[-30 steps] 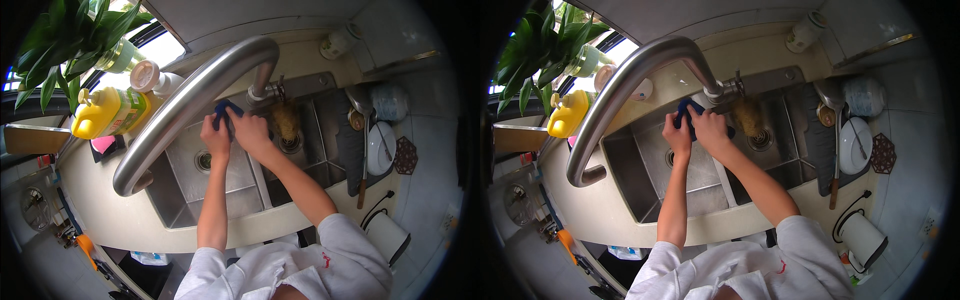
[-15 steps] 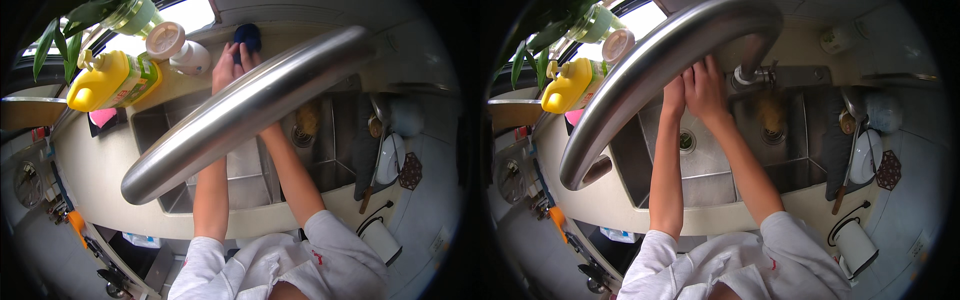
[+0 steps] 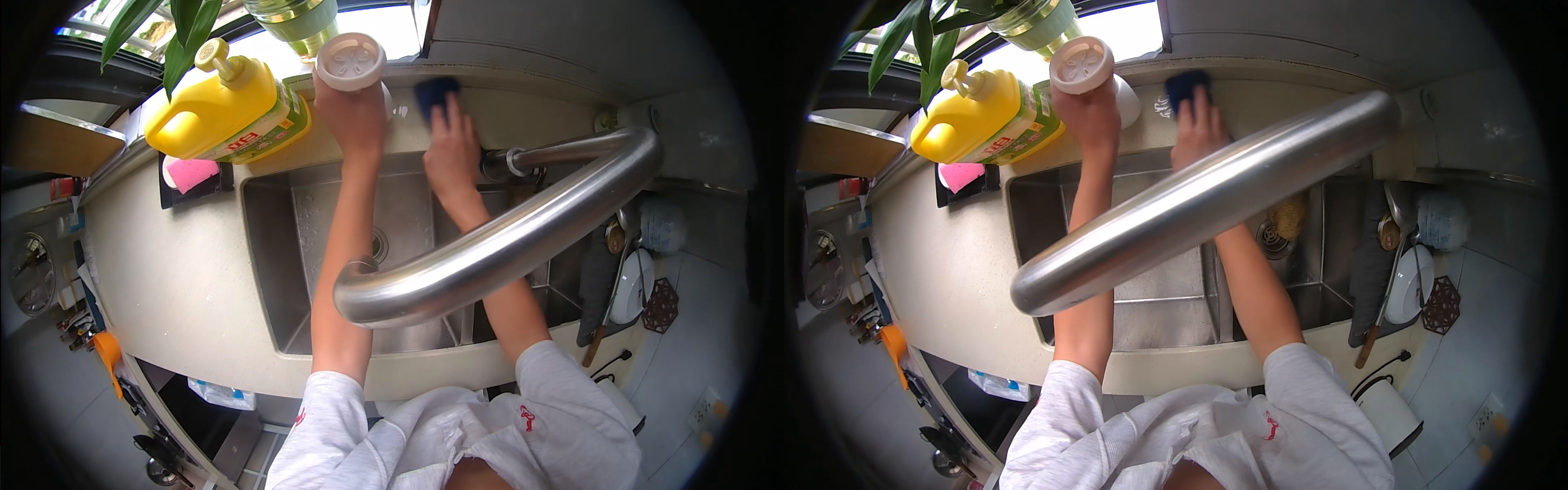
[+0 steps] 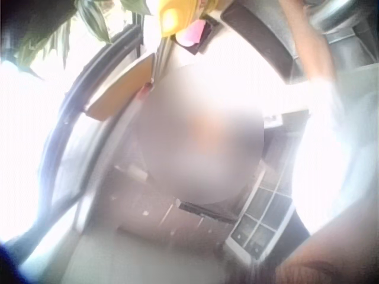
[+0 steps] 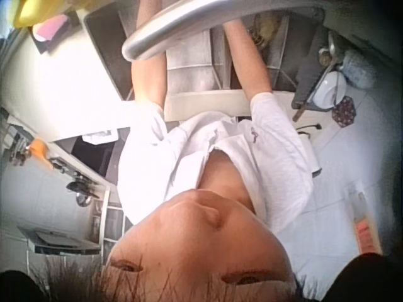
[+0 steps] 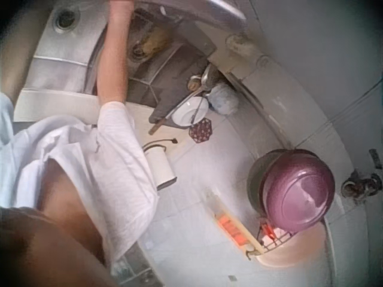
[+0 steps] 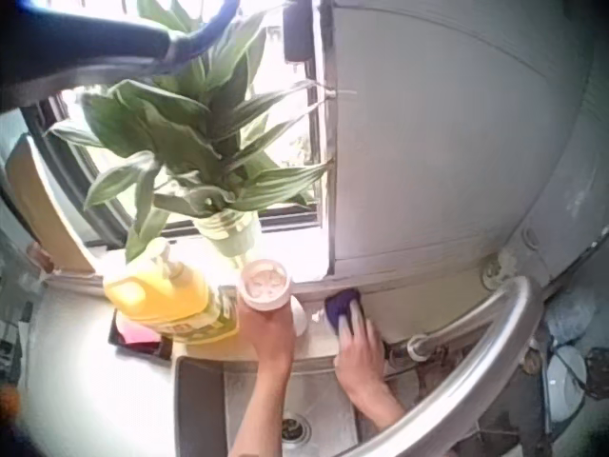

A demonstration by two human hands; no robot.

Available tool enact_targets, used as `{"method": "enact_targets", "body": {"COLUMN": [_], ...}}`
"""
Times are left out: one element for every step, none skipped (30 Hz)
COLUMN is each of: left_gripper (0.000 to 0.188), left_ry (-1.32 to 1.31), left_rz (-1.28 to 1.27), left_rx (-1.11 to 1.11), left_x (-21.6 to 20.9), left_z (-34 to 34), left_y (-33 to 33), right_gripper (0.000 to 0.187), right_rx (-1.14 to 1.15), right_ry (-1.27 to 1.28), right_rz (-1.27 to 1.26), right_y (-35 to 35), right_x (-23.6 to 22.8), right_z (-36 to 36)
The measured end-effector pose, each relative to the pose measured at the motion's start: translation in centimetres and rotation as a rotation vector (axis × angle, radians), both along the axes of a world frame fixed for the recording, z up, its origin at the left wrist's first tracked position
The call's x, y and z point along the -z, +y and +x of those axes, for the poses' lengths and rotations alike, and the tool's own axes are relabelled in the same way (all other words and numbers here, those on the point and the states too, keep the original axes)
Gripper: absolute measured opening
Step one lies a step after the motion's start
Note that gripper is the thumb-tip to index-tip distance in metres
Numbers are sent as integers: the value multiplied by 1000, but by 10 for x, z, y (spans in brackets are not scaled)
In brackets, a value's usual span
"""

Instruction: The person cleans a stainless steel kitchen sink using a blue cloth. They wipe the sink basin, the faucet, and the surrounding countertop. The person also removes the sink drain strainer, cleans it, and places it into a trash bin before continuing to wipe the sink interior.

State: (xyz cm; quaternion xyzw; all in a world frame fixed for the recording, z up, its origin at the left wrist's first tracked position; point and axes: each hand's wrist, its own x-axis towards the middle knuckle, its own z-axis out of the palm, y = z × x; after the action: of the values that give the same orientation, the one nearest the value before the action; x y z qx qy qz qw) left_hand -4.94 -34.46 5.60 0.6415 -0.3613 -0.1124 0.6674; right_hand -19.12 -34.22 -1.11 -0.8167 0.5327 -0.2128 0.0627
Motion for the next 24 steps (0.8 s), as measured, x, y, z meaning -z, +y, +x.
{"method": "enact_targets", "body": {"left_gripper": [39, 40, 37, 34, 34, 35, 34, 34, 33, 32, 31, 30, 27, 16, 15, 15, 16, 19, 21, 24, 25, 26, 27, 28], "left_ry": [-156, -257, -167, -79, -107, -140, -24, 23, 59, 71, 59, 66, 47, 64, 87, 119, 92, 62, 56, 54, 44, 34, 21, 9], "left_rz": [-125, -162, -174, -173, -146, -121, -74, 2, 85, 109, 151, 119, 87, 105, 158, 204, 214, 225, 217, 209, 213, 219, 225, 232], "left_rx": [-64, -47, -36, -35, -32, -17, -58, -88, -125, -44, -7, 52, -12, -57, -113, -149, -151, -161, -189, -206, -212, -217, -226, -233], "left_x": [3, 10, 11, 12, 16, 17, 11, 8, 5, -1, -4, -10, -12, -14, -12, -14, -15, -13, -12, -12, -10, -8, -4, -2], "left_z": [-5, -5, -10, -16, -18, -18, -19, -19, -20, -27, -28, -28, -24, -20, -19, -16, -11, -9, -9, -11, -11, -10, -6, -2], "left_y": [3, 10, 20, 41, 61, 77, 97, 120, 144, 155, 170, 177, 190, 203, 217, 228, 235, 245, 251, 258, 264, 269, 274, 278], "right_gripper": [46, 47, 50, 50, 46, 43, 42, 41, 39, 39, 38, 37, 40, 40, 40, 40, 41, 43, 43, 44, 41, 41, 41, 41], "right_rx": [-201, -390, -269, -137, -274, -399, -487, -582, -693, -580, -508, -432, -543, -682, -818, -936, -1044, -1079, -885, -682, -554, -760, -969, -1177], "right_ry": [-8, -16, -70, -165, -113, -66, -62, -53, -50, -26, -34, -40, -67, -53, -38, -11, 26, 54, 100, 150, 76, 124, 170, 216], "right_rz": [-28, -57, -32, -64, -84, -106, -87, -75, -57, -121, -178, -237, -212, -174, -137, -103, -14, 30, 2, -23, -118, -112, -104, -94], "right_y": [-3, -6, -9, -16, -12, -11, -13, -18, -21, -25, -29, -32, -23, -16, -12, -11, -13, -18, -27, -34, -33, -29, -20, -16], "right_x": [-7, -13, -13, 0, 0, -1, 0, -3, -1, -9, -5, -3, 0, 0, -3, -7, -9, -15, -10, -12, -10, -11, -17, -22], "right_z": [-1, -1, 1, 5, 6, 8, 16, 20, 29, 21, 34, 42, 58, 67, 70, 68, 57, 48, 52, 57, 62, 56, 53, 49]}}
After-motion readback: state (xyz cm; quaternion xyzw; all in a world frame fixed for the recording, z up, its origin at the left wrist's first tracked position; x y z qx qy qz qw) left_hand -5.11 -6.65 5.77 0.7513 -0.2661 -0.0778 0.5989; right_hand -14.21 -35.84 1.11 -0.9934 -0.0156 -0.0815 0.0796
